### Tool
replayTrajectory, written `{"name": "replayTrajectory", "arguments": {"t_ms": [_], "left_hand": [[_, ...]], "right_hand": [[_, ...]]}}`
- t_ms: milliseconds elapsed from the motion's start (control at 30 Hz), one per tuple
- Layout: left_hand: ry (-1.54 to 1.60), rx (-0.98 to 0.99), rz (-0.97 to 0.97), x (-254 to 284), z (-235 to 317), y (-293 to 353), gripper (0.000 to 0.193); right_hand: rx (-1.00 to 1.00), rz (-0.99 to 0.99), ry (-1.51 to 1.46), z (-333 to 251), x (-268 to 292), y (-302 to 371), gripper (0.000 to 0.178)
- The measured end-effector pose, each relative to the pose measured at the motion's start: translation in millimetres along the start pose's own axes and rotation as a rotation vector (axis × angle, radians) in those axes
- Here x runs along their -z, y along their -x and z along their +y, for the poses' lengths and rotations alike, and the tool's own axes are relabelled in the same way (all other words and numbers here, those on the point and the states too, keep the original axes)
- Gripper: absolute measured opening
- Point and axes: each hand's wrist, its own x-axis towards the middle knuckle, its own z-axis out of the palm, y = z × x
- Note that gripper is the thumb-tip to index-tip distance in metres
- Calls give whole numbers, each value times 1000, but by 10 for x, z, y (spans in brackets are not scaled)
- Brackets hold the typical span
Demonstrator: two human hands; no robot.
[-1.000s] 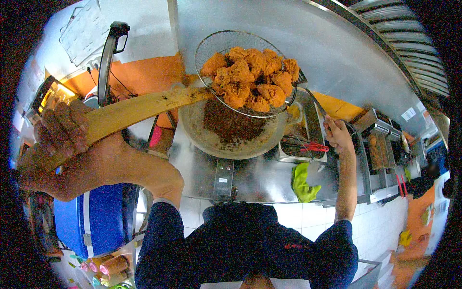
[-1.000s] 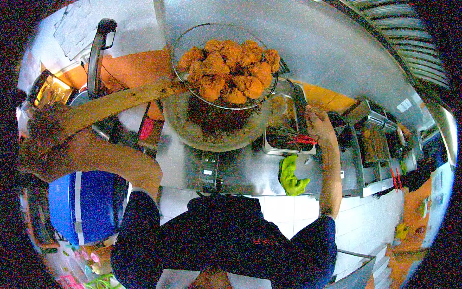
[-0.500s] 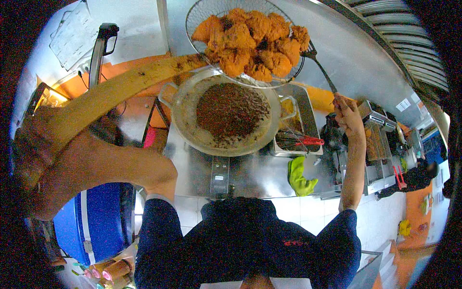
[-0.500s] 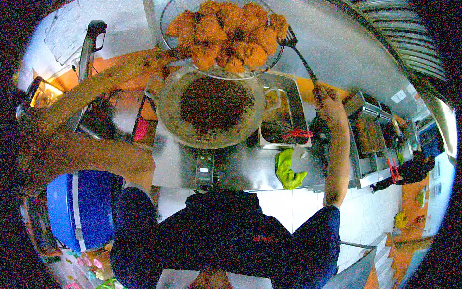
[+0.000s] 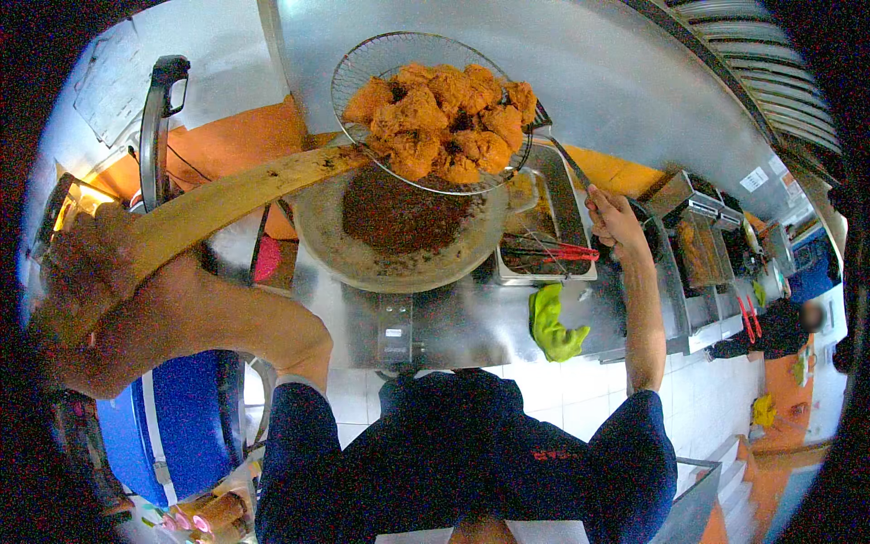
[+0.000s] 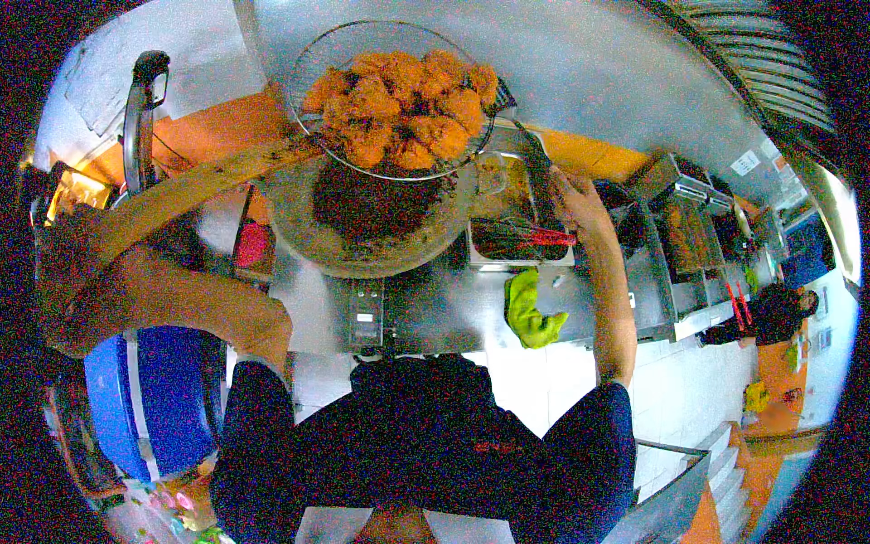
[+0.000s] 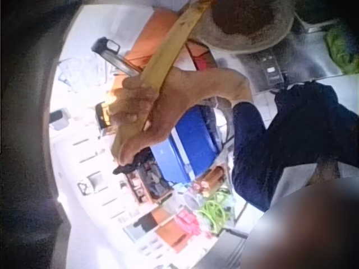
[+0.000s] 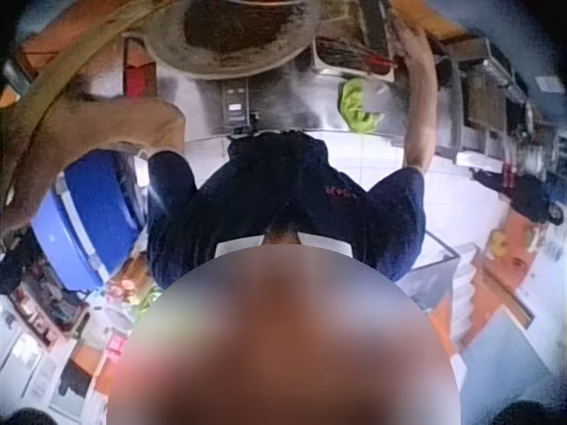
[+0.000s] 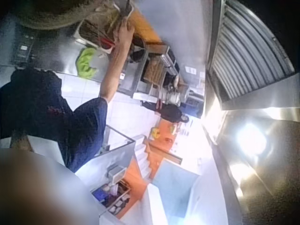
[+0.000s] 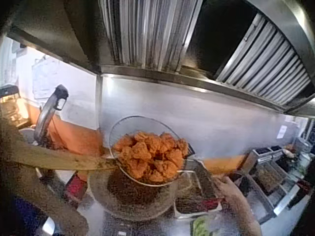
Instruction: The person operates a deep fryer, stirs and lifts fried chicken pieces with a strainer and spatula, then transfers them into a metal tray. The person then carries a large bowl of rice and places it into a rice cooker.
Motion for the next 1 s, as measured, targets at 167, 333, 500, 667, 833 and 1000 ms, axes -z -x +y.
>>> {"name": "replayTrajectory", "arguments": {"t_ms": [167,333,500,667,833,1000], "left_hand": [[-693,-279,261,-1289,-345,710,49],[-6,-67,-175,-2757,-529,1715,59],[106,2,-184,-4257,-844,2642,62],[119,34,171,-5297,-1346,3504,66],[-41,82,537,-5776,-1845,4188,69],[-114,158,475,-5972,-2311,4842,69]], "right_hand": [[-13,-72,3,199,1038,-688,34],[1,-224,22,614,2450,-1550,33],[1,-221,50,1005,4063,-2071,33],[-30,-278,31,1216,5501,-2479,33],[-12,-85,370,1612,6273,-2861,32],[-20,-136,280,2005,6718,-3168,42]]}}
